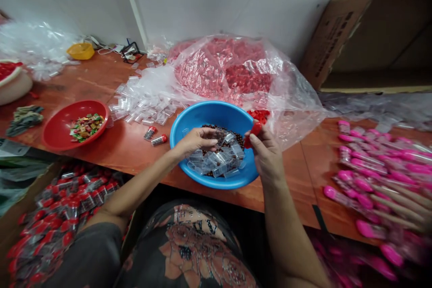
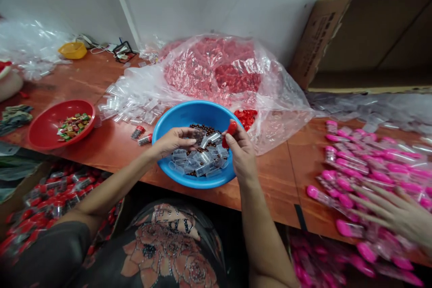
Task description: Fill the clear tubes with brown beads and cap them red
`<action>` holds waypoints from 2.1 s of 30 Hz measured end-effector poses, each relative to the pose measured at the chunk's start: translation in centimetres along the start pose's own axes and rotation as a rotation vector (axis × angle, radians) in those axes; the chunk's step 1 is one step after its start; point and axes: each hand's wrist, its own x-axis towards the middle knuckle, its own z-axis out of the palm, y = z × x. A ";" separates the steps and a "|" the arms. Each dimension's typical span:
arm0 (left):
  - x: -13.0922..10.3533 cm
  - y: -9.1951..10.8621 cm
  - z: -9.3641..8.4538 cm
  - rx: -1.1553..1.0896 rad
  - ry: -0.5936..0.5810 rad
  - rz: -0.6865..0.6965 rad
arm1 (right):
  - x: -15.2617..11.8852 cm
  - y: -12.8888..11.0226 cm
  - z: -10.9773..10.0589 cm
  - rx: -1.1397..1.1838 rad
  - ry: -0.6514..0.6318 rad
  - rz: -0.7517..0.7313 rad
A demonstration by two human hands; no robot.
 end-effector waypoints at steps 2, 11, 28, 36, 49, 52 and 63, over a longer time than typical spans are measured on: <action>-0.6 -0.2 0.0 -0.005 -0.024 -0.025 | -0.1 -0.1 0.9 -0.057 -0.097 -0.018; -1.9 -1.5 -0.6 -0.057 -0.044 -0.021 | 0.5 -0.3 2.6 -0.055 -0.267 0.024; -3.1 -2.4 -0.3 -0.114 -0.088 0.016 | -3.0 0.1 2.0 -0.037 -0.228 -0.105; -3.3 -3.1 1.5 -0.238 -0.093 0.071 | -3.9 0.2 2.1 -0.257 -0.286 -0.315; -2.4 -3.6 4.3 -0.347 0.052 0.085 | -4.6 0.4 2.7 -0.598 -0.444 -0.626; -2.4 -3.7 4.3 -0.310 -0.016 0.063 | -4.8 1.1 2.6 -0.491 -0.439 -0.580; -3.2 -3.3 5.9 -0.298 0.216 0.118 | -5.9 1.0 2.0 -0.360 -0.345 -0.335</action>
